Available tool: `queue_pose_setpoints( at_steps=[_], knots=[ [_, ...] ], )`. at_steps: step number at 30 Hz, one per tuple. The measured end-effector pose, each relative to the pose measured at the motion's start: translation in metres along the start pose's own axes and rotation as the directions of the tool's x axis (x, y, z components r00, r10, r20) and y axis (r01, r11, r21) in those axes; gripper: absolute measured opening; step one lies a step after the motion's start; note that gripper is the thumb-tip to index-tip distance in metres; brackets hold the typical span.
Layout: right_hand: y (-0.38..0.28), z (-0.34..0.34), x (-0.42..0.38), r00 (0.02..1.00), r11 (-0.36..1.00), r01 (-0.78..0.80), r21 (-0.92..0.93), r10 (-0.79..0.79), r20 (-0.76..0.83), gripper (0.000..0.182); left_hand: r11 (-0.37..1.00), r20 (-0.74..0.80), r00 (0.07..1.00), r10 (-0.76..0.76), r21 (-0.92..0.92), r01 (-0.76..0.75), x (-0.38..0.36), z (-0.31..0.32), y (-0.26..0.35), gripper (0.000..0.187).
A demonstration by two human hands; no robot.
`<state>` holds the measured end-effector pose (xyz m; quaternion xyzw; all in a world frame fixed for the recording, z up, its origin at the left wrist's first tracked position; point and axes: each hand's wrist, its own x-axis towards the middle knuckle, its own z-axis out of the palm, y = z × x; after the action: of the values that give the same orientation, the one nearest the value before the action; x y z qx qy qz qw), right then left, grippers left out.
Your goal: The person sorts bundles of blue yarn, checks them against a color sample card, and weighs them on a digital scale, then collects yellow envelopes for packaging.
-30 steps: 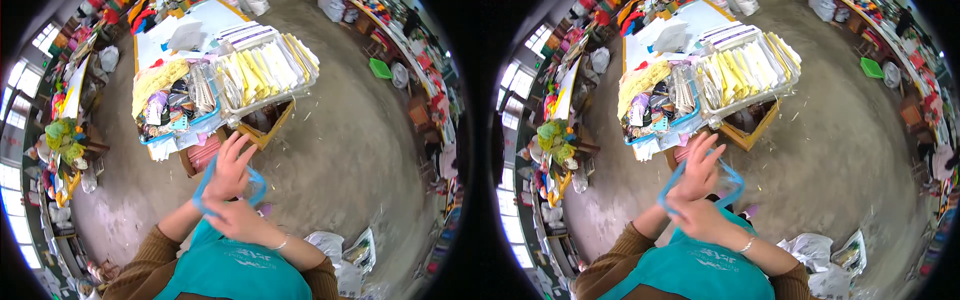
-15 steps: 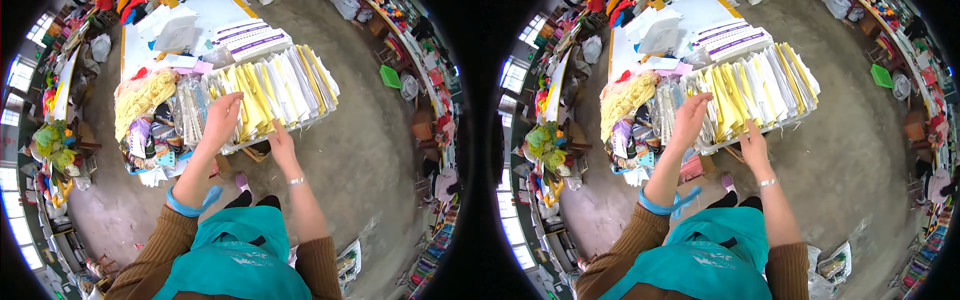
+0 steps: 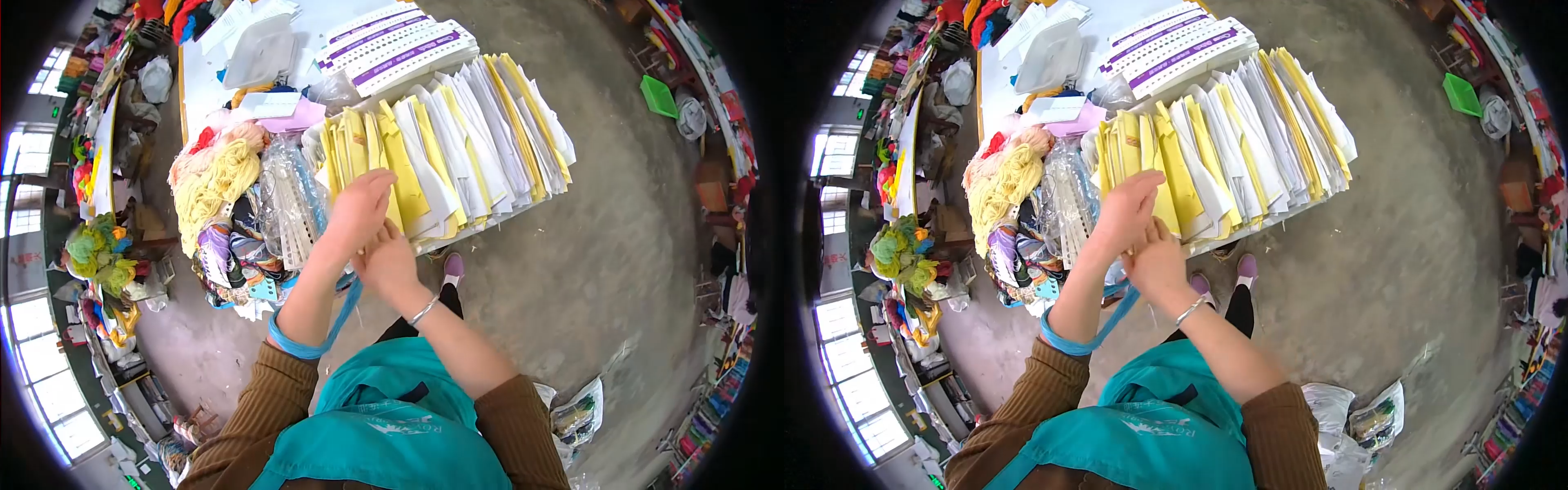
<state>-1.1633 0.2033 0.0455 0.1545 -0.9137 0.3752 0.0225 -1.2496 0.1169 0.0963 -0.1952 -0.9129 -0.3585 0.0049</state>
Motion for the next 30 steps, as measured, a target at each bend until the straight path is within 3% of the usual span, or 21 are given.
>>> queue_pose_setpoints(
  at_steps=[4,5,7,11,16,22,26,29,30],
  knots=[
    [-0.007,0.006,-0.001,0.999,0.999,-0.033,0.041,0.033,-0.013,0.060,0.973,0.067,0.996,-0.067,0.225,0.050,-0.002,0.002,-0.009,0.022],
    [-0.009,0.001,-0.002,0.998,0.998,-0.057,0.020,0.057,0.032,0.063,0.972,0.071,0.995,-0.072,0.228,0.054,-0.001,0.001,-0.010,0.022],
    [-0.011,-0.006,-0.002,0.993,0.996,-0.084,0.000,0.084,0.082,0.067,0.966,0.033,0.971,-0.236,0.121,0.230,-0.002,-0.005,-0.010,0.020],
    [-0.010,-0.013,0.001,0.985,0.993,-0.112,0.025,0.108,0.134,0.075,0.968,-0.017,0.970,-0.244,0.048,0.245,-0.002,-0.007,-0.017,0.020],
    [-0.007,-0.017,0.001,0.991,0.996,-0.086,0.038,0.082,0.103,0.072,0.962,-0.004,0.968,-0.253,0.109,0.251,-0.001,-0.003,-0.013,0.020],
    [-0.005,-0.018,0.001,0.977,0.994,-0.106,-0.001,0.104,0.188,0.077,0.952,-0.030,0.968,-0.248,0.176,0.249,-0.001,0.002,-0.012,0.018],
    [-0.003,-0.019,0.001,0.988,0.997,-0.077,0.033,0.072,0.135,0.072,0.947,-0.030,0.968,-0.249,0.201,0.250,0.000,0.002,-0.010,0.018],
    [-0.002,-0.019,0.001,0.984,0.996,-0.088,0.027,0.083,0.157,0.074,0.937,0.004,0.956,-0.293,0.199,0.287,0.000,0.000,-0.009,0.021],
    [-0.002,-0.019,0.002,0.980,0.995,-0.100,0.021,0.095,0.176,0.076,0.946,-0.023,0.953,-0.303,0.113,0.304,-0.001,-0.001,-0.009,0.021]
  ],
)
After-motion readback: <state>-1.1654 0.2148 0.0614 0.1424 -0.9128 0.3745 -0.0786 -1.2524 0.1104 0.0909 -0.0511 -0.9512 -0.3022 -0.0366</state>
